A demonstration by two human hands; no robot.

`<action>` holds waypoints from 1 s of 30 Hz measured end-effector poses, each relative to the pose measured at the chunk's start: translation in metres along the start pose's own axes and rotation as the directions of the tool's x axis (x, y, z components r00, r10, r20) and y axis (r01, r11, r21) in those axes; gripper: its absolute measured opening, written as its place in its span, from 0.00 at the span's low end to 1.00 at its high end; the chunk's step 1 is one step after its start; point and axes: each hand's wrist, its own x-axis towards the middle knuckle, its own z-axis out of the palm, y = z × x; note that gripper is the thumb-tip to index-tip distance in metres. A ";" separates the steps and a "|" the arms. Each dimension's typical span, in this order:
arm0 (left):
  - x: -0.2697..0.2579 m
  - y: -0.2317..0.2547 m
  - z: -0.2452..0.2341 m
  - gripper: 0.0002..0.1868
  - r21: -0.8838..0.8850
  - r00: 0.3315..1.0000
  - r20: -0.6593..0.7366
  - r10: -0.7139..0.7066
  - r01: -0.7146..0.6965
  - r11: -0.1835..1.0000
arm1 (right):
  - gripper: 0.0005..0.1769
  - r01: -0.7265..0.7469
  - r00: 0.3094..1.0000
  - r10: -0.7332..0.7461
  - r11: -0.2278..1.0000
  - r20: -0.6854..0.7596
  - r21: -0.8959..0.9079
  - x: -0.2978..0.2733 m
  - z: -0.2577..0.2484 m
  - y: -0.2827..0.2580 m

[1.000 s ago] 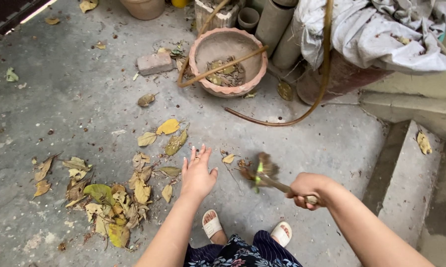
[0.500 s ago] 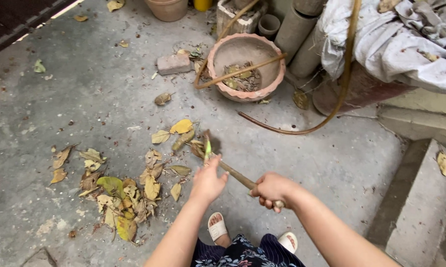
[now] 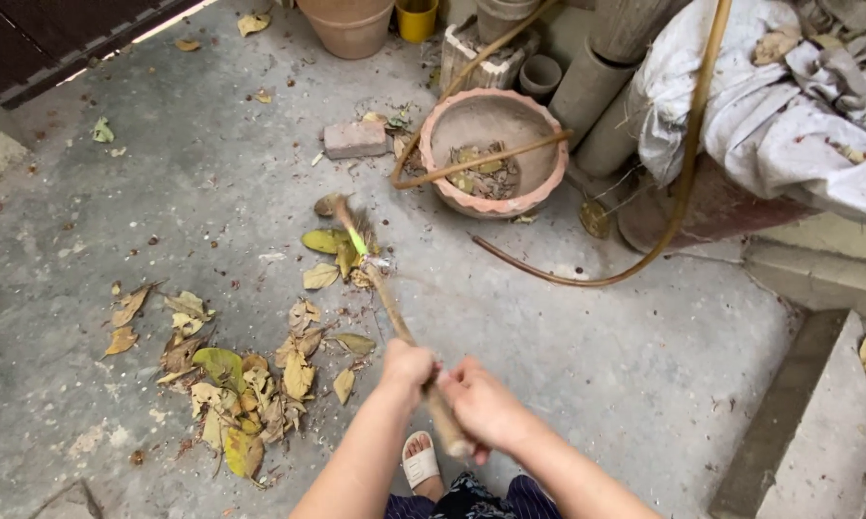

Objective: Sweeping and moving dried leaves on an outdoor patio using a stick.

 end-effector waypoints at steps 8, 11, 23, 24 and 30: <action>-0.041 0.032 -0.084 0.09 0.345 0.994 0.083 -0.070 0.038 0.938 | 0.23 0.012 0.985 0.005 0.995 -0.173 0.096 0.029 -0.081 0.025; -0.064 0.030 -0.097 0.09 0.444 0.973 0.179 -0.144 0.051 0.895 | 0.24 0.035 0.975 0.004 0.985 -0.224 0.169 0.026 -0.096 0.023; -0.065 -0.050 -0.068 0.13 0.747 0.805 0.471 -0.360 -0.147 0.649 | 0.25 -0.019 0.954 0.081 0.978 -0.287 0.210 0.019 -0.100 0.027; -0.067 -0.054 -0.068 0.12 0.776 0.818 0.413 -0.400 -0.086 0.625 | 0.25 -0.027 0.952 0.084 0.981 -0.296 0.190 0.019 -0.100 0.030; -0.022 -0.057 -0.138 0.04 0.628 0.871 0.293 -0.394 0.135 0.766 | 0.24 -0.029 0.937 0.078 0.989 -0.341 0.145 0.030 -0.109 0.051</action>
